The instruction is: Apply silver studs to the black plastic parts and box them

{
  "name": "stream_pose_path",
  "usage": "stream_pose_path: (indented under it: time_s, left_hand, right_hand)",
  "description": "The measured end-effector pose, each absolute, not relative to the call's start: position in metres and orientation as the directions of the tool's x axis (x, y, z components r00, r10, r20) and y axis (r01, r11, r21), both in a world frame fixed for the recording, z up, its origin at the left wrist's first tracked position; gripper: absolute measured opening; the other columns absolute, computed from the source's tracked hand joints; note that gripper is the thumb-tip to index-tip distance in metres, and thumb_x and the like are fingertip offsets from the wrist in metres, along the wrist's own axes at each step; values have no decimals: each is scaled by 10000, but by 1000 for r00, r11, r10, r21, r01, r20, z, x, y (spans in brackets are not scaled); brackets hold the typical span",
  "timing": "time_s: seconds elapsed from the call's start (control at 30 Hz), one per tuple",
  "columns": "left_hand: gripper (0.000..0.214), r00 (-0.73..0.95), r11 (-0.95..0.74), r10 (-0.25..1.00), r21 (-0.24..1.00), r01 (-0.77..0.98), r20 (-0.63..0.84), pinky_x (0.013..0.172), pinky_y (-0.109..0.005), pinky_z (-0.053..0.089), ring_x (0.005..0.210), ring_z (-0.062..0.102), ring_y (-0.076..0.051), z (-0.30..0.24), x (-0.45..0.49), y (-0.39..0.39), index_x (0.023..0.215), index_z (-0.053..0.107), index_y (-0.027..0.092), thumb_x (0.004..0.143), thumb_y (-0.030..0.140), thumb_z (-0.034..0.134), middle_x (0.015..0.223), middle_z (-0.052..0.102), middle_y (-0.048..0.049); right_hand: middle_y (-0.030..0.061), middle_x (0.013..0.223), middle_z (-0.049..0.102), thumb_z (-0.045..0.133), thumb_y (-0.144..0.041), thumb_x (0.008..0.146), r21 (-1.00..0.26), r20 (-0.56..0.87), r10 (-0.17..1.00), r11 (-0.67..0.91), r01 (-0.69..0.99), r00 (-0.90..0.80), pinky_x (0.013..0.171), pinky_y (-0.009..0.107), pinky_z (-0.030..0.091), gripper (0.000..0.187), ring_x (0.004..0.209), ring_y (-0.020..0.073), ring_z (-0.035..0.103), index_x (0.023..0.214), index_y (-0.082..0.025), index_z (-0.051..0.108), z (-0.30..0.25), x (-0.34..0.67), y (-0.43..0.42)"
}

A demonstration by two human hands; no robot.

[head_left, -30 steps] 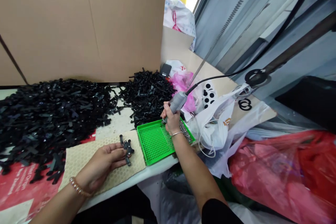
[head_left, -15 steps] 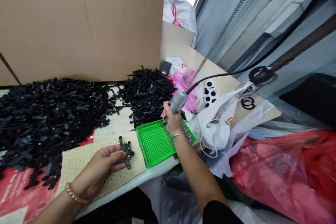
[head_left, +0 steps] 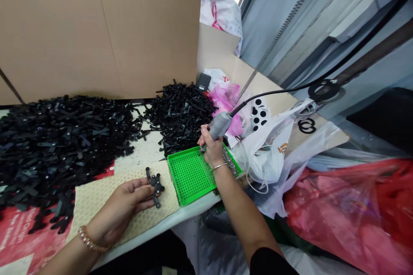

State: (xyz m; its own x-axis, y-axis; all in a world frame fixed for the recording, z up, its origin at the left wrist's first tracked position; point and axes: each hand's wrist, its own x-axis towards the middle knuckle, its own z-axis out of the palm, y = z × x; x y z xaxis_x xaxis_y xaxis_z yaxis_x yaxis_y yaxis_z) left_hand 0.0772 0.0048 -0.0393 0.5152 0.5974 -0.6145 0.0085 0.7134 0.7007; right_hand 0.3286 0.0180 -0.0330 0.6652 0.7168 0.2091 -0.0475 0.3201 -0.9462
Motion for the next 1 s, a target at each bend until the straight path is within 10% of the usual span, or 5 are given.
stream_pose_path:
  time_s: [1.0]
  left_hand:
    - [94,483,716,631,695,-62,-607,681,-230,572,713,679,-150,-35,84,2,757,710,92,712,26,660,804,734,-101]
  right_hand:
    - [-109,424,442,733,-411,659,-940,233,702,340,-28,673,433,211,374,323,371,63,379,843,-177,606,-27,325,18]
